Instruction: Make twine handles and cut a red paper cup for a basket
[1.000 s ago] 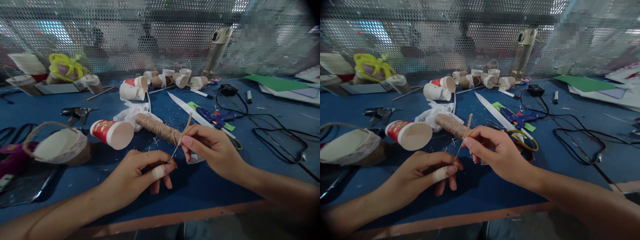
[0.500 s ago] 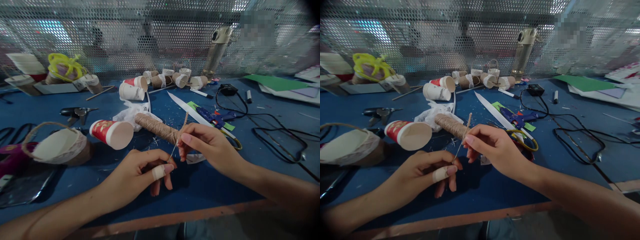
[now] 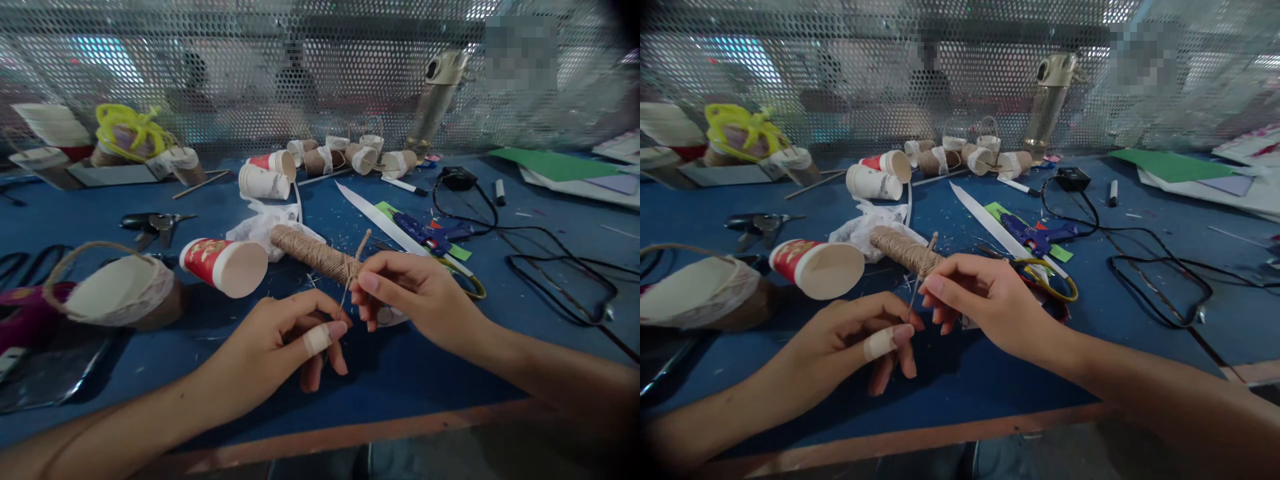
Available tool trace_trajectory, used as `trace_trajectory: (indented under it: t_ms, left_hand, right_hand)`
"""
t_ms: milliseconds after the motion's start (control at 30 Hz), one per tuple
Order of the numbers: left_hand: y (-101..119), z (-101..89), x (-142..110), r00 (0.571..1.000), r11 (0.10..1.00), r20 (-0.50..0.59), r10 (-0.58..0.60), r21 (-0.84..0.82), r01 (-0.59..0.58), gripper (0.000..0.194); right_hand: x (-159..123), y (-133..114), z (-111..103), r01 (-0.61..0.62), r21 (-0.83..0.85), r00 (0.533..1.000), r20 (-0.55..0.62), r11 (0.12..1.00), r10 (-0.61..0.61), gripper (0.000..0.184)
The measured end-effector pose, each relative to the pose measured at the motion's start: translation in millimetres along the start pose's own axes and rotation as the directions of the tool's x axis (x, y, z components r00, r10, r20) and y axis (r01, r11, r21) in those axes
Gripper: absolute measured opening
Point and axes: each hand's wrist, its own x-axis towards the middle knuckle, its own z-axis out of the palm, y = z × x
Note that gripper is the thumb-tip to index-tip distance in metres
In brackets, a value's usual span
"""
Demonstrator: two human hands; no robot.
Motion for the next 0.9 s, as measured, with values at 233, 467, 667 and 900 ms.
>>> trace_trajectory:
  t_ms: [233, 467, 667, 900]
  left_hand:
    - [-1.2, -1.7, -0.8, 1.000, 0.998, -0.026, -0.008, 0.055, 0.009, 0.019]
    - [-1.9, -0.9, 0.5, 0.997, 0.993, -0.073, -0.009, 0.115, 0.017, 0.016]
    - [-3.0, -0.4, -0.7, 0.997, 0.992, -0.074, -0.006, 0.125, 0.015, 0.017]
    - [-2.4, 0.0, 0.1, 0.999, 0.994, -0.053, -0.004, 0.108, 0.009, 0.018]
  right_hand:
    - [-4.1, -5.2, 1.4, -0.073, -0.012, 0.996, -0.057, 0.997, 0.073, 0.007]
    - [-3.2, -4.1, 0.7, -0.073, -0.087, 0.992, -0.110, 0.994, 0.063, 0.011]
    - [-4.7, -4.4, -0.8, -0.002, -0.129, 0.994, -0.110, 0.992, -0.013, 0.008]
    - [1.2, 3.7, -1.6, -0.044, 0.092, 0.998, -0.051, 0.995, 0.049, 0.012]
